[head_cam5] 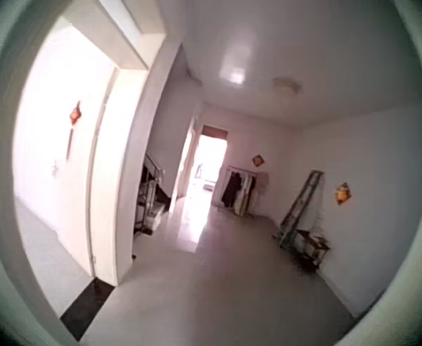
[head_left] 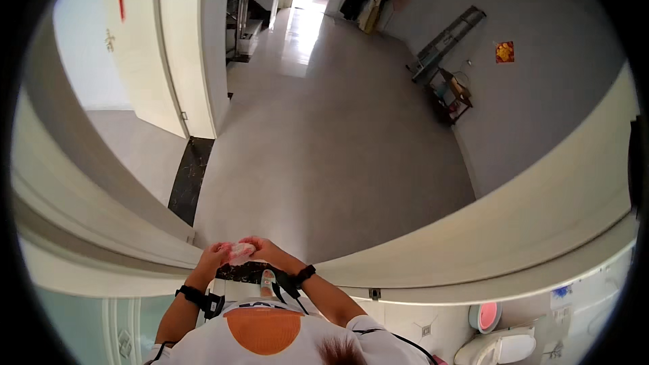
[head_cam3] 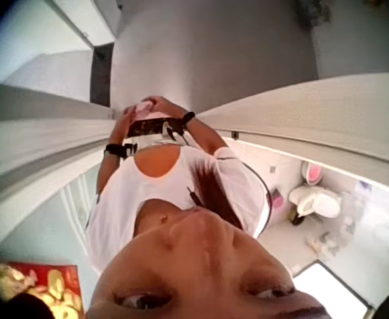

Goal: The recorder cleans and washes a reusable sanitary pad in a sink and then takes it into another room.

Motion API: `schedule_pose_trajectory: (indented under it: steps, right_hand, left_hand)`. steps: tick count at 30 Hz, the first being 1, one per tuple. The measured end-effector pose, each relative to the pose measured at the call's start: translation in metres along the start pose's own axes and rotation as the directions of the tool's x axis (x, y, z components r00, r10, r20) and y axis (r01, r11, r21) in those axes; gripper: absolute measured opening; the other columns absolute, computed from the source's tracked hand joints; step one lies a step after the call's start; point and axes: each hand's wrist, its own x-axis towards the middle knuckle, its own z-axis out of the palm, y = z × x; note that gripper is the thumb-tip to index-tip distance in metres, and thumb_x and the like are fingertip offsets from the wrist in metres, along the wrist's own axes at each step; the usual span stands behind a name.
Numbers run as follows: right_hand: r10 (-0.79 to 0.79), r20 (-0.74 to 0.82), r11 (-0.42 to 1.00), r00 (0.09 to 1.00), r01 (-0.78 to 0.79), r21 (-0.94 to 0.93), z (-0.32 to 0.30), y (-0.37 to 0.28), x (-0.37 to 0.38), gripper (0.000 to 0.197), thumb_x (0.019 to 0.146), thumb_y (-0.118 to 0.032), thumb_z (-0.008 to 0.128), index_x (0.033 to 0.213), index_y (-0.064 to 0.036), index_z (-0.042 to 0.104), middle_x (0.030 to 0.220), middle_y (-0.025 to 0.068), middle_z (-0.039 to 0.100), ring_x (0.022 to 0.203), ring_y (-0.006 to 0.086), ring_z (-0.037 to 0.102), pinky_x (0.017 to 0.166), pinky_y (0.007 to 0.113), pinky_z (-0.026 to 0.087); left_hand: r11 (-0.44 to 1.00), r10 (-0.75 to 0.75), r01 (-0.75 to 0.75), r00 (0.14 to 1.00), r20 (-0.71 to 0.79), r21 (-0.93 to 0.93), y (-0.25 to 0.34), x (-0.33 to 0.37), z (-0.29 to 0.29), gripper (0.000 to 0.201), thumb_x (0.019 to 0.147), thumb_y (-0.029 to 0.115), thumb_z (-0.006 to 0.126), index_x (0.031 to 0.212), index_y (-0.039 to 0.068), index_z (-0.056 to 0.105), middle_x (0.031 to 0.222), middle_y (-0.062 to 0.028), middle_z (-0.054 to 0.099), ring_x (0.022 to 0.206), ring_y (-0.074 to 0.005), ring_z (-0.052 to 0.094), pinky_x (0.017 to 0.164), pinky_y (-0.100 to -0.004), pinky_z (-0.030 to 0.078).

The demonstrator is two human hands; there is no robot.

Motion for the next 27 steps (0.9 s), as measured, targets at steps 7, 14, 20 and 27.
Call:
schedule_pose_trajectory:
  steps: [7,14,20,27]
  right_hand:
    - [0.037,-0.198,0.976,0.98,0.008,0.218,-0.046,-0.034,0.014,0.037,0.084,-0.014,0.052,0.117,-0.0027,0.04,0.11,0.0052,0.047,0.1,0.0135,0.047,0.084,0.027,0.042]
    - [0.106,-0.643,0.933,0.758,0.149,0.329,-0.111,-0.046,0.011,0.029,0.086,-0.035,0.047,0.101,-0.0101,0.052,0.092,0.0002,0.052,0.086,0.0109,0.051,0.077,0.026,0.043]
    - [0.16,-0.871,0.588,0.465,0.664,0.462,-0.154,-0.042,0.013,0.031,0.087,-0.038,0.044,0.098,-0.0097,0.051,0.092,0.003,0.053,0.082,0.0168,0.052,0.076,0.032,0.044]
    - [-0.043,-0.951,0.352,0.307,0.895,0.273,-0.136,-0.072,0.016,0.022,0.087,-0.022,0.048,0.099,-0.0038,0.052,0.096,0.0056,0.054,0.082,0.015,0.054,0.075,0.028,0.045]
  left_hand:
    - [0.992,0.109,-0.119,0.97,0.216,0.036,0.032,0.108,0.032,0.031,0.086,0.033,0.05,0.09,0.003,0.055,0.078,-0.0027,0.056,0.067,-0.0092,0.051,0.058,-0.0228,0.043]
    - [0.995,-0.091,0.091,0.82,0.565,0.029,0.098,0.172,0.098,0.027,0.086,0.026,0.051,0.102,0.005,0.049,0.089,-0.0021,0.053,0.077,-0.0093,0.05,0.064,-0.0216,0.042]
    - [0.954,-0.236,0.007,0.631,0.739,0.299,0.16,0.217,0.144,0.024,0.086,0.021,0.048,0.105,0.006,0.049,0.086,-0.002,0.054,0.071,-0.0102,0.052,0.06,-0.0245,0.044]
    - [0.679,-0.606,-0.014,0.553,0.571,0.734,0.153,0.308,0.134,0.035,0.086,0.037,0.041,0.092,0.004,0.052,0.079,-0.0069,0.057,0.064,-0.0171,0.055,0.056,-0.0292,0.046]
